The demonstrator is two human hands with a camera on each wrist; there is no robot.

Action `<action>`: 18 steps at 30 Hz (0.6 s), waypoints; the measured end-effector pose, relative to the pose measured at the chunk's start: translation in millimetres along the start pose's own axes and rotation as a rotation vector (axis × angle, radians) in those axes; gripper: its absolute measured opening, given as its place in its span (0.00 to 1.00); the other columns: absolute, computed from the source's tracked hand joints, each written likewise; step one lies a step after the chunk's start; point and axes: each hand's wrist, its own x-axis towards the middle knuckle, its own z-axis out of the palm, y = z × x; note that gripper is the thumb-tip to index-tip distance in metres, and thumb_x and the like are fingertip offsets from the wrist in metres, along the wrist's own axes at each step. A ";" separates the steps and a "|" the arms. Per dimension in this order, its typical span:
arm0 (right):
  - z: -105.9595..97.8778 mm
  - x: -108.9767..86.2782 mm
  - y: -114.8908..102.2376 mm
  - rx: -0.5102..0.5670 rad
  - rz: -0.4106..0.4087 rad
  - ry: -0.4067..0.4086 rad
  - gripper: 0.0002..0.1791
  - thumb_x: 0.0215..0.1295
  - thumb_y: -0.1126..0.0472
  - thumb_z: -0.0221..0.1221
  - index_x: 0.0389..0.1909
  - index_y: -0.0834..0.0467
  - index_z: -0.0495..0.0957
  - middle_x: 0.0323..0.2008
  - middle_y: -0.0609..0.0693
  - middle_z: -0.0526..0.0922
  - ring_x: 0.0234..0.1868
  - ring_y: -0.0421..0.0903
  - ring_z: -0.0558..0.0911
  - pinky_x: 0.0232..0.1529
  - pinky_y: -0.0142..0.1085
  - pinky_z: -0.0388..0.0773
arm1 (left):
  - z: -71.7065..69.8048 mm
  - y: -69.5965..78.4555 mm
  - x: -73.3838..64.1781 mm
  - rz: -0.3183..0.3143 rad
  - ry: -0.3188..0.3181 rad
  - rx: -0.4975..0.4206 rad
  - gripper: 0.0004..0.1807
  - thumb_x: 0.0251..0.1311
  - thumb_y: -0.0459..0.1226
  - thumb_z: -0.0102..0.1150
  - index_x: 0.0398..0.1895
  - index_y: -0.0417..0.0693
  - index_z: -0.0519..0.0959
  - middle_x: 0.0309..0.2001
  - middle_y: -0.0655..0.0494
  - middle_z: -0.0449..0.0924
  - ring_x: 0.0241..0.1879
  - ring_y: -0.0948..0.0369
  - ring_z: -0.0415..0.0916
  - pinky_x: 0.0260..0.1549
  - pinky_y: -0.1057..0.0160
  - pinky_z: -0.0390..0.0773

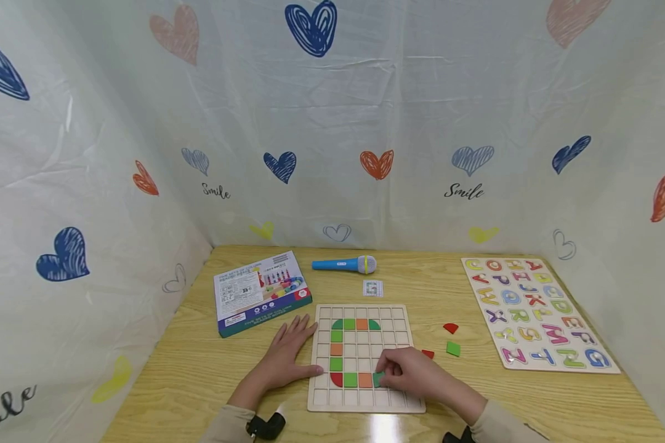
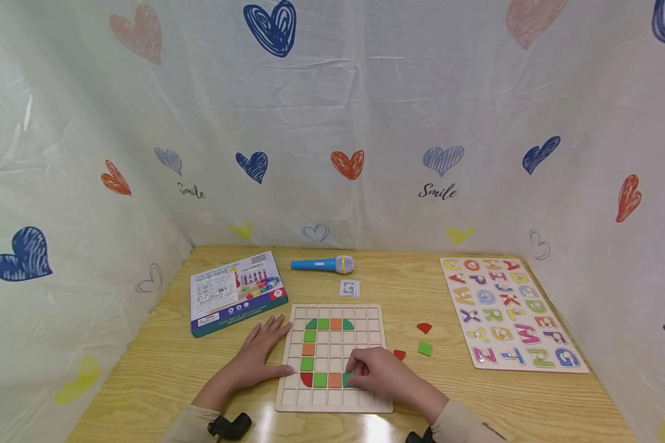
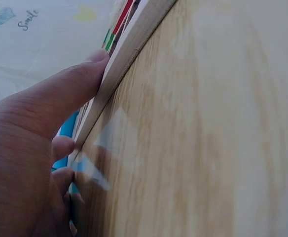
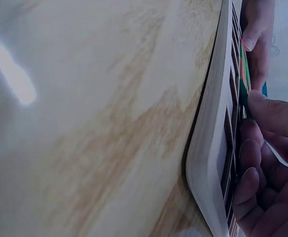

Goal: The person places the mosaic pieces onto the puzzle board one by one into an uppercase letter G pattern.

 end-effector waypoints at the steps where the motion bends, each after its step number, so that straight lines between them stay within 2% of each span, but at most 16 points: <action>1: 0.1 -0.1 0.0 -0.009 -0.002 -0.002 0.03 0.67 0.58 0.67 0.37 0.48 0.82 0.26 0.36 0.77 0.27 0.32 0.74 0.28 0.28 0.74 | 0.3 -0.2 0.3 0.005 0.003 -0.003 0.53 0.56 0.66 0.64 0.80 0.52 0.59 0.82 0.49 0.46 0.81 0.48 0.36 0.76 0.41 0.35; 18: 1.7 0.6 3.4 -0.078 -0.078 0.012 0.03 0.68 0.58 0.67 0.39 0.46 0.82 0.25 0.34 0.74 0.27 0.30 0.71 0.30 0.27 0.72 | -0.3 0.6 -0.6 -0.004 -0.002 0.003 0.53 0.56 0.66 0.64 0.81 0.53 0.59 0.82 0.50 0.46 0.81 0.48 0.36 0.76 0.41 0.35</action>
